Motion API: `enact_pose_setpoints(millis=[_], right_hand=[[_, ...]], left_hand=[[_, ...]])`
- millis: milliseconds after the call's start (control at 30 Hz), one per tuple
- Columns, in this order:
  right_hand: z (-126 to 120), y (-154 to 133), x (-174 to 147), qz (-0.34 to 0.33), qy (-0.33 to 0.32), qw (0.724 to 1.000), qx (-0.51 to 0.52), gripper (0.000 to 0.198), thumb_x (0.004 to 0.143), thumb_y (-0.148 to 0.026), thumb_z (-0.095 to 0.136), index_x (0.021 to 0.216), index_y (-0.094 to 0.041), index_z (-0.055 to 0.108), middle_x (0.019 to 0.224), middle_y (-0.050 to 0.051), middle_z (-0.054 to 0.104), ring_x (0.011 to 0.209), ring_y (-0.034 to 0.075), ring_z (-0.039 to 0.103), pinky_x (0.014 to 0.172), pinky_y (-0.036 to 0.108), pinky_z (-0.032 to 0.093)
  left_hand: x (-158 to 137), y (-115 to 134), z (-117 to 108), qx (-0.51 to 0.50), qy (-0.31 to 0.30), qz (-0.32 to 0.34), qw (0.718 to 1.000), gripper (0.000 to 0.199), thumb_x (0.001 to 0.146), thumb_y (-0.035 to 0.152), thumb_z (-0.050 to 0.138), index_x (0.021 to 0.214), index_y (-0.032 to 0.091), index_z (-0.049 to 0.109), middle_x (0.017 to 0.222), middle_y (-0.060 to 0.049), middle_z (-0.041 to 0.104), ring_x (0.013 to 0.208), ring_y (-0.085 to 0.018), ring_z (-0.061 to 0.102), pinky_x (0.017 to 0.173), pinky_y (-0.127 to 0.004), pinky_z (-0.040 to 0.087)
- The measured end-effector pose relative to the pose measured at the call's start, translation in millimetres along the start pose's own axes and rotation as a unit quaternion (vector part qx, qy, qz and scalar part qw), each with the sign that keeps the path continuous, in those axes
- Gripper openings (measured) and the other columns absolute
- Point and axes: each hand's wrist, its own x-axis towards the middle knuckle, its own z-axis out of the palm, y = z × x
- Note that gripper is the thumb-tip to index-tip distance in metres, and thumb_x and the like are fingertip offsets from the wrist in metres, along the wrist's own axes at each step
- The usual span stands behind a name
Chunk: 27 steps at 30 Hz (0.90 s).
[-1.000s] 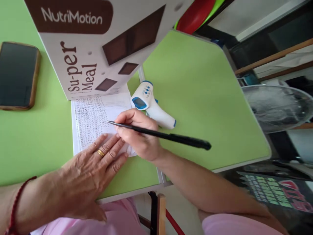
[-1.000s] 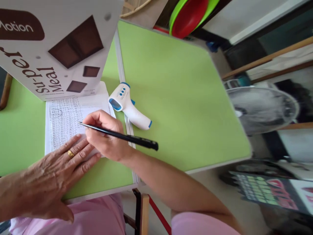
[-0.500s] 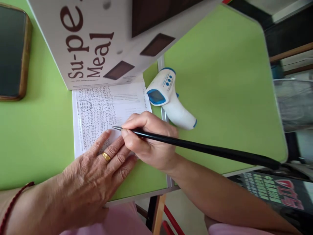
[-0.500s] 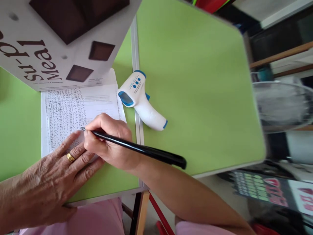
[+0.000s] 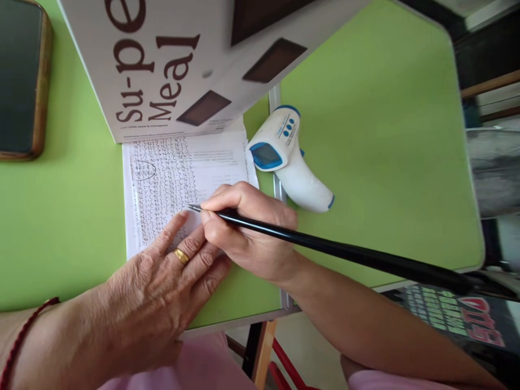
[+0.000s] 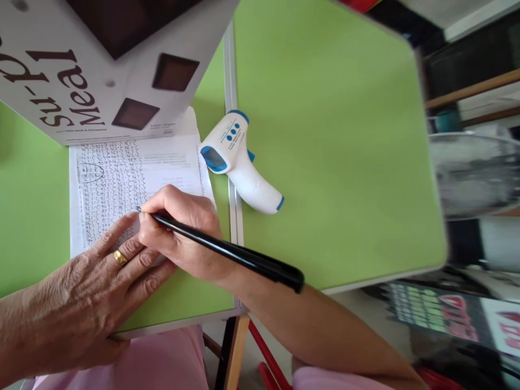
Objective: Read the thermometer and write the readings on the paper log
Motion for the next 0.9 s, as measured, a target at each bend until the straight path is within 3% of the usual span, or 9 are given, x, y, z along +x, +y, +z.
enact_pose_setpoints(millis=[333,533,900], right_hand=[[2.3,5.0,2.9,-0.074,0.025,0.997,0.006,0.017,0.088,-0.020,0.059,0.072,-0.022,0.053,0.058,-0.006,0.058,0.049,0.006,0.052,0.049,0.018,0.046],[3.7,6.0,2.3,-0.062,0.056,0.996,0.004,0.017,0.088,-0.022,0.059,0.072,-0.022,0.054,0.057,-0.006,0.057,0.049,0.007,0.051,0.048,0.019,0.046],[3.3,3.9,3.1,-0.063,0.042,0.997,0.005,0.018,0.086,-0.018,0.059,0.070,-0.022,0.051,0.057,-0.007,0.054,0.048,0.006,0.048,0.048,0.018,0.044]], left_hand=[[0.5,-0.9,1.7,0.007,0.026,0.002,1.000,0.097,0.068,0.052,0.063,0.149,0.007,0.035,0.160,-0.016,0.028,0.150,-0.034,0.015,0.125,-0.051,-0.004],[1.7,-1.7,1.1,0.000,0.029,0.002,1.000,0.102,0.066,0.053,0.066,0.149,0.006,0.032,0.159,-0.017,0.029,0.149,-0.033,0.019,0.124,-0.050,-0.005],[2.0,-4.1,-3.3,-0.013,-0.007,0.009,1.000,0.102,0.070,0.053,0.070,0.151,0.006,0.028,0.161,-0.018,0.023,0.151,-0.034,0.014,0.123,-0.049,-0.009]])
